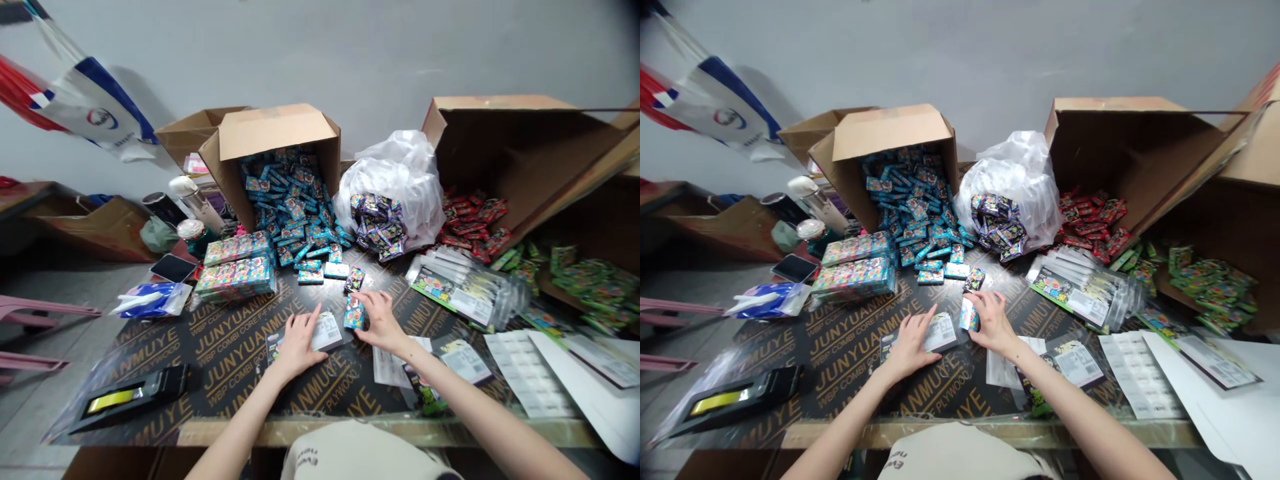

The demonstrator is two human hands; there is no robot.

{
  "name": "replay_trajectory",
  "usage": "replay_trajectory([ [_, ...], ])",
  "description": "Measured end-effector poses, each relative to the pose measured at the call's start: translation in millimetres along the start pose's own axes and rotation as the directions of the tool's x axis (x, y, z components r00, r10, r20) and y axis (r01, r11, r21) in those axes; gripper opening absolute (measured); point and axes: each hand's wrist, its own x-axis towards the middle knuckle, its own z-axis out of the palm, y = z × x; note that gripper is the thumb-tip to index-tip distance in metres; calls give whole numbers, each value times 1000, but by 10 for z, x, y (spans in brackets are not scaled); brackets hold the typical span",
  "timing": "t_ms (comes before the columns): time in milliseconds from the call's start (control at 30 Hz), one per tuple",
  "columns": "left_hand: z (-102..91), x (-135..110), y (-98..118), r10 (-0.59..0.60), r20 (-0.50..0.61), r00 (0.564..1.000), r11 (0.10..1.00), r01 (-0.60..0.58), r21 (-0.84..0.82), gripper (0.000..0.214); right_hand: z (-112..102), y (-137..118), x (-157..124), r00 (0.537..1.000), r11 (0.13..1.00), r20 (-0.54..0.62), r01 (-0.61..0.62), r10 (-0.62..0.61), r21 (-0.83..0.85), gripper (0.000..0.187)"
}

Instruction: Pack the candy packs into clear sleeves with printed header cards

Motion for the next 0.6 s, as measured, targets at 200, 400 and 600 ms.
replay_trajectory([
  [200, -12, -30, 9, 72, 37, 997, 997, -71, -15, 104, 46, 40, -86, 981, 978, 162, 70, -103, 197, 75],
  [400, -112, -8, 79, 56, 3, 998, 993, -55, -107, 101, -51, -8, -68, 992, 954, 106, 39, -74, 297, 91],
  [600, -127, 9, 109, 17, -13, 1000, 990, -18, -141, 104, -7, -55, 43, 986, 946, 150, 24, -76, 323, 55],
])
